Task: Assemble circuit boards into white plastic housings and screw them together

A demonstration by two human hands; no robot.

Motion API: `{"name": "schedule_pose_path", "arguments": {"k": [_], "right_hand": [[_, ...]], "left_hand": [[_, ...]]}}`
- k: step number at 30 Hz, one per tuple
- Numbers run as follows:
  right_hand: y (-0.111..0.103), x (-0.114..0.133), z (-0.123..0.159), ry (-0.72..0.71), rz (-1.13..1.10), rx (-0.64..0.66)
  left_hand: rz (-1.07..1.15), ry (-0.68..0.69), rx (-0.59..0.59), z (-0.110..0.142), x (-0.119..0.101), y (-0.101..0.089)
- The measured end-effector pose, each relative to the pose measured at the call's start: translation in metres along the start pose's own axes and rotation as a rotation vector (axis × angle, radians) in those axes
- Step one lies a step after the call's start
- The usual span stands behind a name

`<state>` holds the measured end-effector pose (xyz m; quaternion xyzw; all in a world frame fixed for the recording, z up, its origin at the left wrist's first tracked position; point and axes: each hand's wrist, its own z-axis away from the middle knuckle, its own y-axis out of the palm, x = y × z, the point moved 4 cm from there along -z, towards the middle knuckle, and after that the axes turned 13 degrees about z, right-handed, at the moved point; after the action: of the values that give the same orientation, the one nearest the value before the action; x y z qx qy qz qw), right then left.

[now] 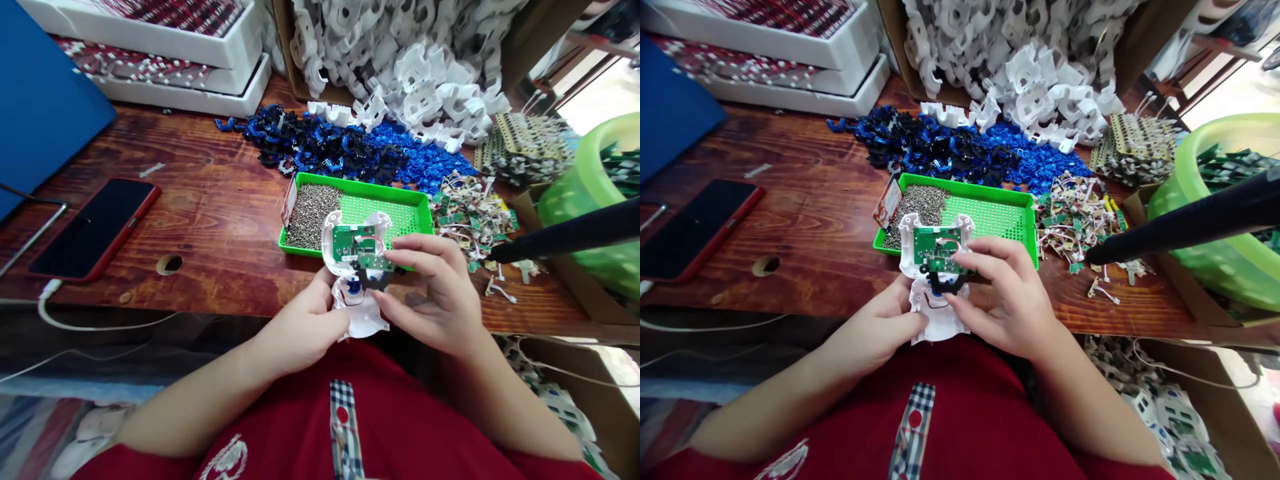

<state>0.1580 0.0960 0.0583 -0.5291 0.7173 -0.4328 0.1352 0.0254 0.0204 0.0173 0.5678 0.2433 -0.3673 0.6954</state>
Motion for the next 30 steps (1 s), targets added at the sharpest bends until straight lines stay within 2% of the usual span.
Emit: {"name": "schedule_pose_path", "arguments": {"k": [11,16,20,25,30], "right_hand": [[-0.004,0.011,0.012,-0.044,-0.076,0.297],[-0.002,0.015,0.011,-0.024,-0.095,0.35],[0.003,0.017,0.01,-0.001,-0.059,0.436],[0.002,0.024,0.007,-0.079,0.082,0.454],[0.0,0.03,0.007,-0.198,0.15,0.434]], "left_hand": [[0.024,-0.061,-0.025,0.008,0.001,-0.002],[-0.049,-0.028,-0.038,0.009,0.001,-0.005],[0.019,-0.021,-0.029,0.009,0.006,-0.007],[0.13,0.01,-0.043,0.011,0.014,-0.007],[0.058,0.091,-0.129,0.012,0.014,-0.01]]}}
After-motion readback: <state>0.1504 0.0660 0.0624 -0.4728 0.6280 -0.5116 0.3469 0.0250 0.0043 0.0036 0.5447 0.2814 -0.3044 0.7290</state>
